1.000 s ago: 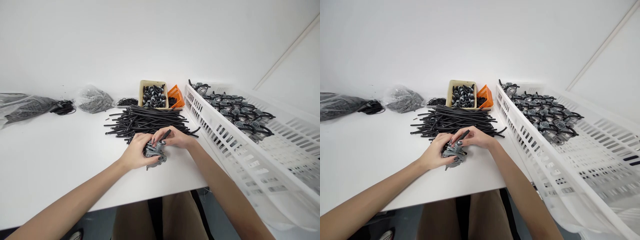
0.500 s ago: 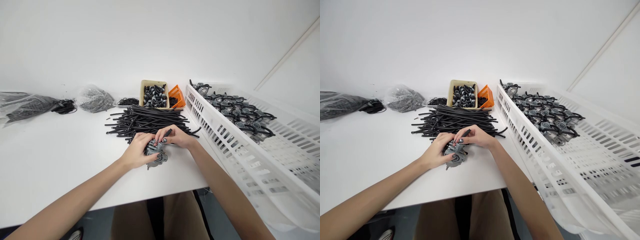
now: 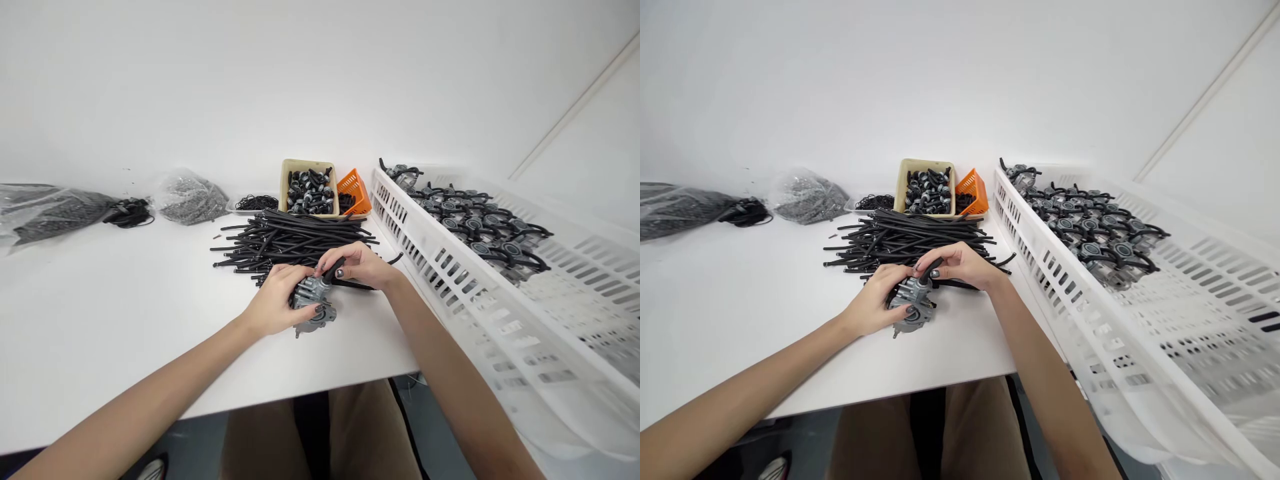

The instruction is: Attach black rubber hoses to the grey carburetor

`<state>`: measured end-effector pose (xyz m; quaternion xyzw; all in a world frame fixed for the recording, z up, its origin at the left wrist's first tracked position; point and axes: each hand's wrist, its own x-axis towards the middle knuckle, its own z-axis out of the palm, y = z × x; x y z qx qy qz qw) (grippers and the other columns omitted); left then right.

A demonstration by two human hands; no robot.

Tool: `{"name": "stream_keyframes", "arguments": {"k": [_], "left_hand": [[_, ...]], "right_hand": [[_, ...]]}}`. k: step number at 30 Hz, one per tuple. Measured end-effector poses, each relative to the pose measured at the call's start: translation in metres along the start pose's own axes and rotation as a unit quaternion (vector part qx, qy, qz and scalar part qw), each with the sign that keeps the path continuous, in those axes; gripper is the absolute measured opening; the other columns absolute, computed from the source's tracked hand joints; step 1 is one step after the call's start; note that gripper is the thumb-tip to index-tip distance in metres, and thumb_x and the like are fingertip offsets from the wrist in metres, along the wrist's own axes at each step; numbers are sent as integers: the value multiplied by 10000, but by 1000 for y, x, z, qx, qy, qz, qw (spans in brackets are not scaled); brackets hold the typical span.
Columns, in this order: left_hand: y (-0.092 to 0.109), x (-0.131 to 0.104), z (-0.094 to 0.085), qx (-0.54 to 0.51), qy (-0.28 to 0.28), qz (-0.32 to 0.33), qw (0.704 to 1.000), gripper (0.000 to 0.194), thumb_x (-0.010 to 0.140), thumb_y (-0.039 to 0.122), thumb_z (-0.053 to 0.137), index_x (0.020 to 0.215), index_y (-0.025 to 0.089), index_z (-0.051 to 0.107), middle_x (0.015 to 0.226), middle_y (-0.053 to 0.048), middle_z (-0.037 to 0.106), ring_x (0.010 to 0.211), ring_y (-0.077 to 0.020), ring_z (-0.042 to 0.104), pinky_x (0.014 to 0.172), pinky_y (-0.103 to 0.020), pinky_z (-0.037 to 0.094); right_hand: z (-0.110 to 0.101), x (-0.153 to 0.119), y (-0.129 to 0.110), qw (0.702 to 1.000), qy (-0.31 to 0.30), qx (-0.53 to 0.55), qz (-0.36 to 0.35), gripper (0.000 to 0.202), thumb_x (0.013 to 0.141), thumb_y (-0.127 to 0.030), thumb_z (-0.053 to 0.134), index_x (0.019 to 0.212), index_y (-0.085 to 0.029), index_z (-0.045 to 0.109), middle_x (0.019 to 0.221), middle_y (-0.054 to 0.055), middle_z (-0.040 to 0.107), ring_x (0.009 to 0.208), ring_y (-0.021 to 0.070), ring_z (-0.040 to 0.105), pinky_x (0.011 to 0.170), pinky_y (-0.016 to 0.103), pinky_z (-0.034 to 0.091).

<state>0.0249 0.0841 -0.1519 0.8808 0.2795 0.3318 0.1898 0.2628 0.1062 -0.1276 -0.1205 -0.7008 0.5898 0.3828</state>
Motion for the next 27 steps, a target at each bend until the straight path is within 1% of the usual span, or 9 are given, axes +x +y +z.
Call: {"name": "stream_keyframes", "arguments": {"k": [2, 4, 9, 12, 15, 20, 23, 25, 27], "left_hand": [[1, 0, 0, 2, 1, -1, 1000, 484, 849, 554, 572, 1152, 177, 573, 1118, -93, 664, 1047, -328, 582, 955, -455, 363], [1, -1, -1, 1, 1, 0, 1000, 458, 834, 517, 580, 1145, 180, 574, 1109, -89, 665, 1039, -320, 585, 957, -454, 357], [4, 0, -1, -9, -8, 13, 1000, 448, 789, 474, 595, 1140, 197, 563, 1051, -57, 668, 983, -291, 592, 966, -449, 329], [4, 0, -1, -15, -14, 16, 1000, 445, 783, 479, 604, 1122, 196, 555, 1012, -44, 662, 962, -277, 592, 970, -442, 321], [3, 0, -1, -20, -15, 24, 999, 464, 771, 513, 616, 1100, 193, 546, 1014, -54, 653, 956, -276, 588, 965, -442, 319], [1, 0, 0, -35, -23, 15, 999, 481, 745, 541, 619, 1075, 200, 541, 996, -60, 647, 936, -282, 591, 967, -449, 324], [2, -1, 0, -37, -30, 7, 999, 481, 744, 553, 613, 1071, 207, 548, 1021, -66, 650, 969, -294, 581, 974, -447, 333], [2, -1, 0, -33, -25, 3, 999, 469, 761, 533, 603, 1092, 204, 556, 1043, -66, 652, 1000, -300, 570, 976, -444, 339], [3, 0, -1, -28, -18, 2, 999, 451, 773, 507, 601, 1101, 199, 565, 1039, -65, 652, 1007, -303, 566, 980, -443, 345]], "right_hand": [[0, 1, 3, 1000, 13, -3, -7, 215, 838, -330, 829, 961, -166, 763, 997, 100, 688, 944, 232, 650, 818, 332, 532], [2, 3, 5, 1000, 17, 0, -7, 182, 813, -293, 849, 922, -171, 768, 969, 85, 686, 906, 211, 650, 788, 306, 534], [5, 3, 6, 1000, 10, 26, 1, 178, 756, -228, 884, 868, -173, 757, 953, 71, 685, 897, 205, 649, 806, 319, 528], [8, 3, 4, 999, 4, 34, 6, 196, 725, -218, 903, 807, -163, 734, 929, 70, 687, 881, 208, 648, 791, 325, 523], [13, 4, 1, 999, 1, 39, 13, 232, 688, -217, 925, 747, -159, 708, 891, 66, 684, 863, 210, 644, 772, 327, 522], [16, 5, -1, 998, -7, 59, 20, 245, 684, -215, 928, 740, -174, 693, 891, 64, 702, 863, 216, 653, 771, 339, 529], [13, 4, 1, 997, -37, 42, 43, 257, 706, -296, 923, 857, -187, 746, 955, 91, 721, 946, 253, 659, 842, 385, 523], [10, 2, 3, 996, -67, 29, 58, 385, 730, -429, 902, 995, -184, 767, 1050, 126, 713, 1061, 290, 634, 951, 427, 481], [8, 0, 5, 994, -85, 48, 59, 533, 777, -584, 819, 1115, -178, 748, 1146, 155, 686, 1143, 315, 601, 1016, 449, 441]]}}
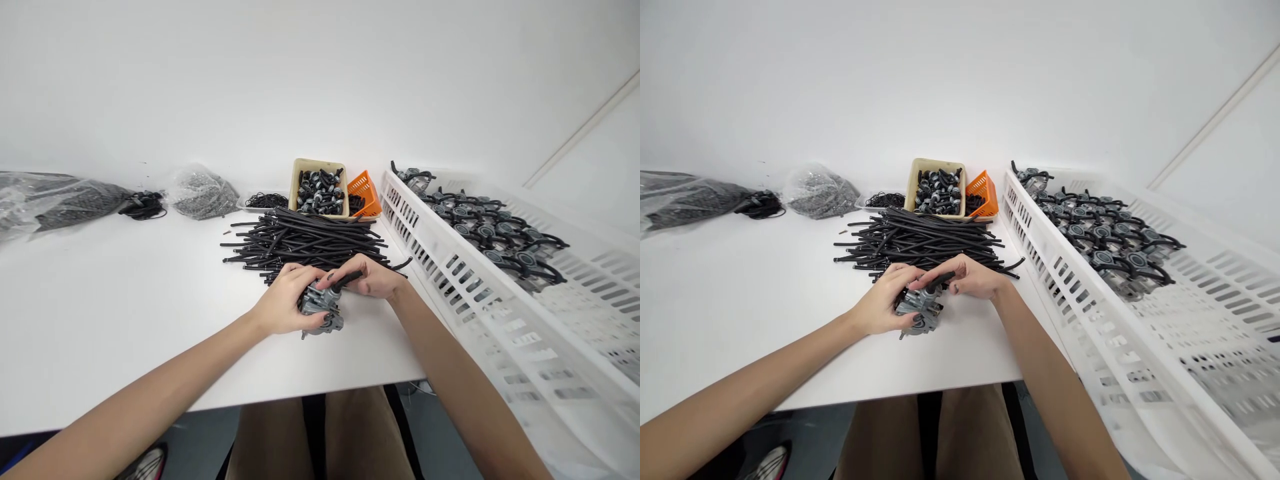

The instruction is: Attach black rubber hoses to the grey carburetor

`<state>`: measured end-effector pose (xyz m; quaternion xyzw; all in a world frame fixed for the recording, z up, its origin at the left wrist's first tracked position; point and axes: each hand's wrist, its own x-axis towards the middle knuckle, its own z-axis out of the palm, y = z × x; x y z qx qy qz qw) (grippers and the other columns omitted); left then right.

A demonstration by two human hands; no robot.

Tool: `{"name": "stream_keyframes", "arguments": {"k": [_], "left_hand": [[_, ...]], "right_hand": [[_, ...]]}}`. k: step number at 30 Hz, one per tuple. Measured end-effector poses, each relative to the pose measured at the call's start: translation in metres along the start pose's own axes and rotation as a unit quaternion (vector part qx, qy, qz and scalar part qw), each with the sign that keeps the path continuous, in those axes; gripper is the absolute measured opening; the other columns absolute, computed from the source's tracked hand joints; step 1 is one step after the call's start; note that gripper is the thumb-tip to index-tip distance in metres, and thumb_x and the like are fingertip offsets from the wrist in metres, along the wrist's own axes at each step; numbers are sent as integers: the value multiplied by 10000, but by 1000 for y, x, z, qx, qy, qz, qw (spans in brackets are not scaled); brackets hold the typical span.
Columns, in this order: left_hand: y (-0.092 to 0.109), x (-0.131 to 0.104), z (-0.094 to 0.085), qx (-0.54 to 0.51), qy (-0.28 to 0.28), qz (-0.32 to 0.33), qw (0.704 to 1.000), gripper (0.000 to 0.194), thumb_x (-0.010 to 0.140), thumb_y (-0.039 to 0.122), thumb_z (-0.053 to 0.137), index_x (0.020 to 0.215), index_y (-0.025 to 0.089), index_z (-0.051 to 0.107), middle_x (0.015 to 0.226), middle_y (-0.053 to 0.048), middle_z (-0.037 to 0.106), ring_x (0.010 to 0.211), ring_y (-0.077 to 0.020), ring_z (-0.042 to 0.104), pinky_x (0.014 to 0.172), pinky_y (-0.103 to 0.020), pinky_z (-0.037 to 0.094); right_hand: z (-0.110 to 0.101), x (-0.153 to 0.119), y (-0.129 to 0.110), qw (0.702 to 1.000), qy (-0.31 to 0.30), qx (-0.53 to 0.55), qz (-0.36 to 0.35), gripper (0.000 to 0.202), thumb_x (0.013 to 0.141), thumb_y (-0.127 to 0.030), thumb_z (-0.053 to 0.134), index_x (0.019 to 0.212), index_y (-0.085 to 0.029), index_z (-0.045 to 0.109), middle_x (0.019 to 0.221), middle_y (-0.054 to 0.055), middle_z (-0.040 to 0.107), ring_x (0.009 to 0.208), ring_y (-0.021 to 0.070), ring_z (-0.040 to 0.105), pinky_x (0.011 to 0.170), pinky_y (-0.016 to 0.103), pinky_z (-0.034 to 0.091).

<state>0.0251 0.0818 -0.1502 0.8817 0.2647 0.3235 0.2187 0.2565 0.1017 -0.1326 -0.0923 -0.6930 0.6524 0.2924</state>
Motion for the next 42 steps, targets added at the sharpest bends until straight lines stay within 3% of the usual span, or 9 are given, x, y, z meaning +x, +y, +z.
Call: {"name": "stream_keyframes", "arguments": {"k": [3, 8, 16, 22, 34, 42], "left_hand": [[1, 0, -1, 1, -1, 6, 1000, 439, 772, 493, 611, 1096, 198, 574, 1010, -60, 648, 995, -304, 568, 986, -446, 348], [-1, 0, -1, 0, 1, 17, 1000, 461, 782, 513, 612, 1116, 198, 569, 1043, -60, 653, 1002, -294, 564, 977, -445, 340], [-4, -1, 0, -1, -11, 14, 1000, 480, 765, 536, 615, 1105, 201, 558, 1047, -62, 658, 977, -295, 585, 971, -457, 339], [-3, 0, 1, -3, -11, 0, 1000, 459, 776, 556, 597, 1064, 202, 552, 992, -57, 650, 980, -297, 586, 969, -458, 345], [-2, 3, 0, 4, -13, -1, 1000, 352, 809, 520, 560, 962, 203, 543, 924, -48, 628, 914, -276, 570, 937, -426, 369], [0, 3, 0, 9, -5, 10, 1000, 343, 833, 500, 547, 995, 198, 554, 987, -59, 650, 940, -281, 581, 943, -433, 371]], "right_hand": [[0, -3, 1, 999, 3, 47, -7, 600, 851, -688, 683, 1198, -200, 714, 1179, 157, 675, 1149, 308, 604, 993, 444, 463], [3, -2, -2, 1000, 16, 3, 11, 659, 847, -727, 652, 1090, -122, 745, 1072, 186, 694, 1082, 315, 629, 987, 434, 457], [5, 4, -4, 998, -6, 41, -43, 437, 785, -570, 824, 916, -166, 721, 990, 114, 685, 980, 260, 641, 925, 417, 469], [12, 8, -9, 999, 36, 9, -35, 505, 666, -561, 908, 786, -152, 637, 887, 71, 639, 922, 245, 621, 844, 358, 464], [21, 19, -4, 991, 116, -6, -71, 473, 615, -459, 960, 682, -165, 595, 711, 1, 559, 718, 182, 579, 658, 275, 450], [14, 13, -1, 994, 100, 9, -47, 441, 629, -445, 956, 800, -155, 672, 817, 35, 625, 818, 194, 600, 753, 291, 472]]}}
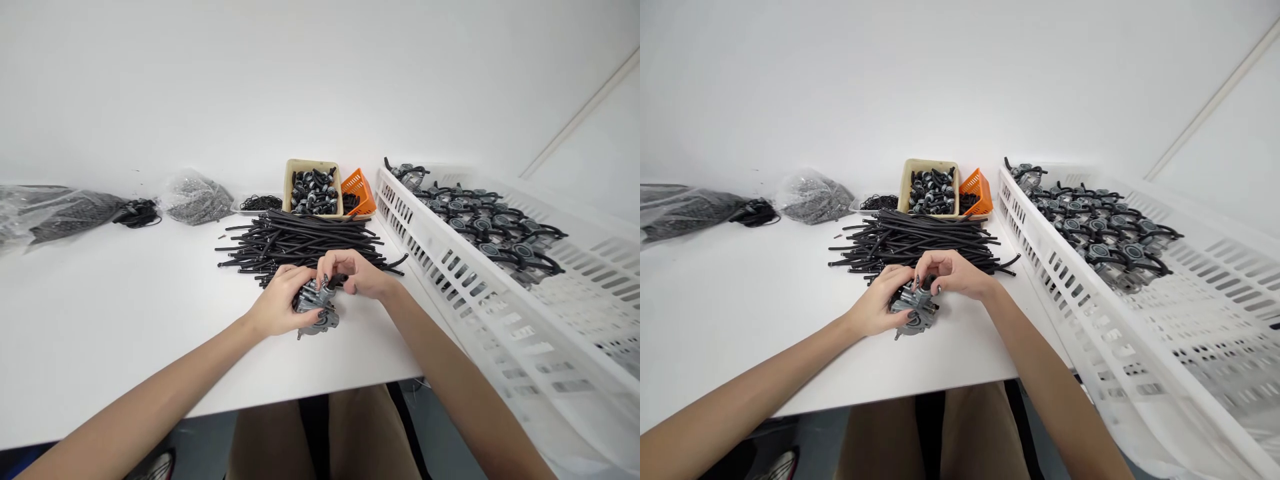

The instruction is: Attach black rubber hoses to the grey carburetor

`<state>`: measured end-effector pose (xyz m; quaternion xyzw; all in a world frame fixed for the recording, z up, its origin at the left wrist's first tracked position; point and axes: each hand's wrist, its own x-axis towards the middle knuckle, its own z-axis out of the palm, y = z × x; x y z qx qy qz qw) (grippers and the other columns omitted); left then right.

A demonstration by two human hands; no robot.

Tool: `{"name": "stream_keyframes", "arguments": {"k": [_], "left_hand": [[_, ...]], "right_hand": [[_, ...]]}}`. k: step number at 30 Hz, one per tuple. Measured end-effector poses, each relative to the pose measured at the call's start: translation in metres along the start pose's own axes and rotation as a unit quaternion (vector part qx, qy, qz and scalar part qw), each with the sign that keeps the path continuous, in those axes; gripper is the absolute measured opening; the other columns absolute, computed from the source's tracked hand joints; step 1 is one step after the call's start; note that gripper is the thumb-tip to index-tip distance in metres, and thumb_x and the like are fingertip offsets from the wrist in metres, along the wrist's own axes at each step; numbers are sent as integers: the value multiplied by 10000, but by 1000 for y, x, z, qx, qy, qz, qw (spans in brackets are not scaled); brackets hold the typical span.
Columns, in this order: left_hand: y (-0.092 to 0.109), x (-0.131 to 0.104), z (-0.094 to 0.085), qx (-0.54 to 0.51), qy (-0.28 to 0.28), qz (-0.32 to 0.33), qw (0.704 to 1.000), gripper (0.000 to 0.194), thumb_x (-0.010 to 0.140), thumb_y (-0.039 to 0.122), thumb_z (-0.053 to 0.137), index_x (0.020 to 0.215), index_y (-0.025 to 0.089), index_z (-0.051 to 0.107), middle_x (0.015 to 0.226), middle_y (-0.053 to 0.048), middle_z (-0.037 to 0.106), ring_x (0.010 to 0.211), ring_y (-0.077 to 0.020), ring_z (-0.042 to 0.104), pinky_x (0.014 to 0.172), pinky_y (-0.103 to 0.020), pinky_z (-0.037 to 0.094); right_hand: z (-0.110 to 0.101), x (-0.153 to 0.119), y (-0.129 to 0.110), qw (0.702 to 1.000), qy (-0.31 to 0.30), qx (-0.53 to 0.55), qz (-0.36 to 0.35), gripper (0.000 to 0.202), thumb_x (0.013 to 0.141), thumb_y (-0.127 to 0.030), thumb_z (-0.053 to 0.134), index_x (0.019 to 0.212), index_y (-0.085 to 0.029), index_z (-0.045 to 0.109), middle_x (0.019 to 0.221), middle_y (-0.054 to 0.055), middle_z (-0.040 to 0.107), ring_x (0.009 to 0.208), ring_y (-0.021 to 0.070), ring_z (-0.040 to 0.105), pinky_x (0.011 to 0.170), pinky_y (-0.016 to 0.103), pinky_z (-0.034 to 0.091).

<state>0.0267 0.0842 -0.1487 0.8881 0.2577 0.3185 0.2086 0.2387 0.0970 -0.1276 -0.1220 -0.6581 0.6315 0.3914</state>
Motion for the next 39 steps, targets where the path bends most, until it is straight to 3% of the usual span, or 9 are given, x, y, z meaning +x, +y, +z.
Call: {"name": "stream_keyframes", "arguments": {"k": [8, 11, 15, 39], "left_hand": [[1, 0, 0, 1, 4, 6, 1000, 361, 812, 475, 570, 1051, 204, 565, 975, -54, 659, 934, -286, 602, 943, -438, 367], [0, -1, 0, -8, 6, 6, 1000, 398, 800, 464, 588, 1096, 199, 568, 1018, -59, 666, 972, -290, 595, 961, -446, 342], [0, -2, -1, -20, 4, 10, 1000, 411, 789, 456, 616, 1093, 182, 572, 1005, -55, 659, 948, -274, 598, 954, -447, 325], [-3, -2, 0, -15, -2, 9, 1000, 398, 796, 457, 622, 1091, 198, 558, 1005, -38, 643, 966, -270, 590, 962, -419, 310]], "right_hand": [[-14, -4, 11, 999, -33, -6, 24, 242, 740, -279, 899, 909, -168, 765, 941, 77, 690, 879, 186, 639, 806, 288, 516], [-13, -4, 11, 999, -20, -5, 30, 240, 696, -279, 928, 851, -172, 779, 887, 77, 702, 828, 185, 653, 751, 265, 538], [-9, -4, 8, 1000, -21, -3, 11, 172, 733, -223, 904, 849, -183, 783, 847, 67, 698, 807, 181, 668, 671, 225, 546], [-9, -4, 10, 999, -33, 11, -4, 185, 732, -166, 897, 851, -181, 756, 852, 49, 672, 862, 193, 656, 772, 282, 535]]}}
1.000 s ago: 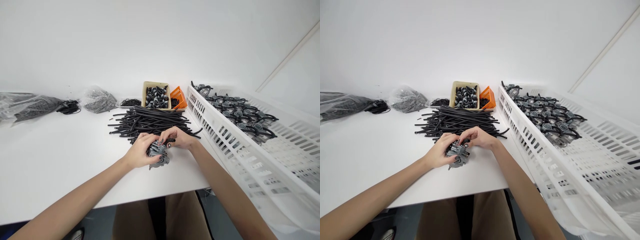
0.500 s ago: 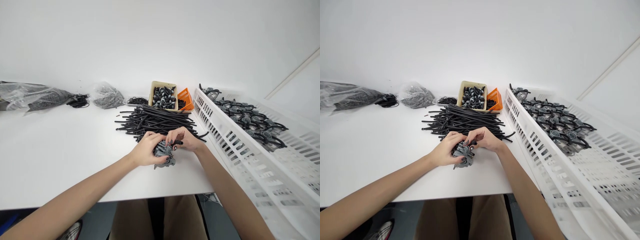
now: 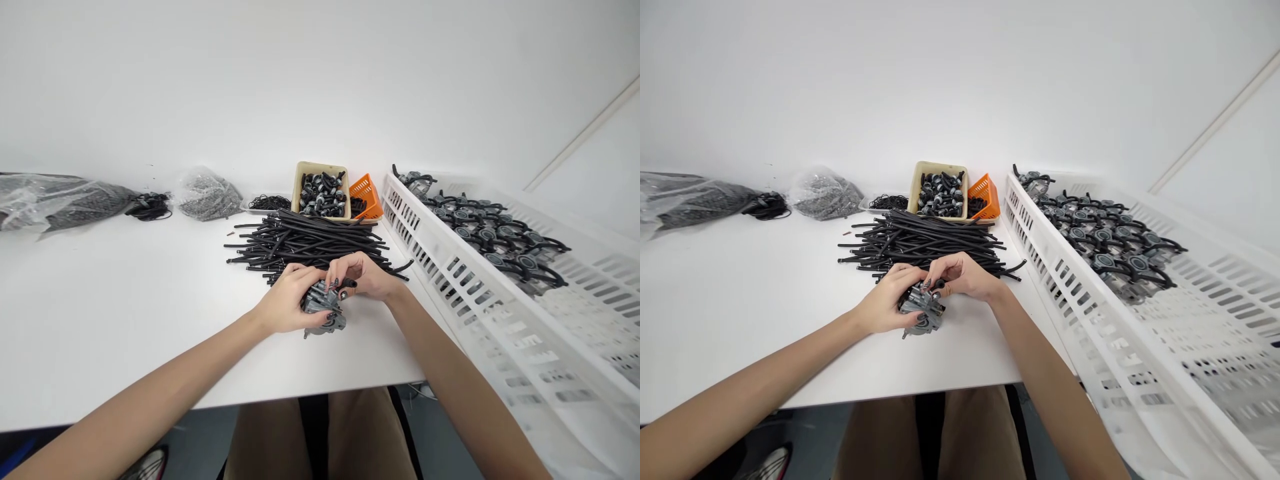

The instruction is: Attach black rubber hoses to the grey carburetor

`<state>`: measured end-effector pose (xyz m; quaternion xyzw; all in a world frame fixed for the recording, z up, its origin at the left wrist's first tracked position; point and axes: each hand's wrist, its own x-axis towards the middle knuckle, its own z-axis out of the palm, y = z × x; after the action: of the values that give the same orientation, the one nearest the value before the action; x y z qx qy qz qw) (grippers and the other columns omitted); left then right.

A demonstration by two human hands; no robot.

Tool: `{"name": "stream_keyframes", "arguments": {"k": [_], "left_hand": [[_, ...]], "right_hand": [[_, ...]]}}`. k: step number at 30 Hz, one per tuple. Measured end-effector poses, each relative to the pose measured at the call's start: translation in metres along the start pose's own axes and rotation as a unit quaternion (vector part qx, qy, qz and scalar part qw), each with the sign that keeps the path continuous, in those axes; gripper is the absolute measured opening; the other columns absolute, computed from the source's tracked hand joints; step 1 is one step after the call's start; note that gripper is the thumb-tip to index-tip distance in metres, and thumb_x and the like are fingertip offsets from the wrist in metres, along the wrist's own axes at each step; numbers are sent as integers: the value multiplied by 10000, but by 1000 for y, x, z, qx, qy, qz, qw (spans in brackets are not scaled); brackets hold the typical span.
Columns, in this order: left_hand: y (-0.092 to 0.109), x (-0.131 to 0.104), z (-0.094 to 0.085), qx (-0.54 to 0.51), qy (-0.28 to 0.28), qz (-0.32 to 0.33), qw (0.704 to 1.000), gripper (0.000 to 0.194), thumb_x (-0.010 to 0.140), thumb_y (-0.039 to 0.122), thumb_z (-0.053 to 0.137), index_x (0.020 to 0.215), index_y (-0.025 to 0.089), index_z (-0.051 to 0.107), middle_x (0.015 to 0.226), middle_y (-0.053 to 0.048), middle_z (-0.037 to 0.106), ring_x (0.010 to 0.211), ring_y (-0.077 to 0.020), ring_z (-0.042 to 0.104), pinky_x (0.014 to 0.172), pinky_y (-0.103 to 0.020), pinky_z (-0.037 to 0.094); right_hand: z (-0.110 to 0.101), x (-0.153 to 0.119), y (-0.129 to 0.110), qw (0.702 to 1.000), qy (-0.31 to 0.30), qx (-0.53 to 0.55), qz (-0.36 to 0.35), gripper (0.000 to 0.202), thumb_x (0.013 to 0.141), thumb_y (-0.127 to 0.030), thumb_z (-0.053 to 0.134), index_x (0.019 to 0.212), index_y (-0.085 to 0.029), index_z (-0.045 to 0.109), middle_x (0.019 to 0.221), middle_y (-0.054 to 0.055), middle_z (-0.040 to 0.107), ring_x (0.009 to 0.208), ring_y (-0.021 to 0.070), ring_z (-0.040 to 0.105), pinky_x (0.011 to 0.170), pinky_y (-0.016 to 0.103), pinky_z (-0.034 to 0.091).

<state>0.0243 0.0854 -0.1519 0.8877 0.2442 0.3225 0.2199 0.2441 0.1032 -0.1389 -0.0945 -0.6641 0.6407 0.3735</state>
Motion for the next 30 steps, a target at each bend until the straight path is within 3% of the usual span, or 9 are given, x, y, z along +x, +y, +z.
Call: {"name": "stream_keyframes", "arguments": {"k": [30], "left_hand": [[3, 2, -2, 4, -12, -10, 1000, 384, 800, 477, 590, 1065, 201, 560, 985, -52, 645, 926, -271, 588, 939, -433, 348]], "right_hand": [[-1, -2, -2, 999, 13, -4, 38, 246, 726, -207, 894, 900, -165, 725, 906, 59, 685, 850, 182, 647, 773, 281, 530]]}}
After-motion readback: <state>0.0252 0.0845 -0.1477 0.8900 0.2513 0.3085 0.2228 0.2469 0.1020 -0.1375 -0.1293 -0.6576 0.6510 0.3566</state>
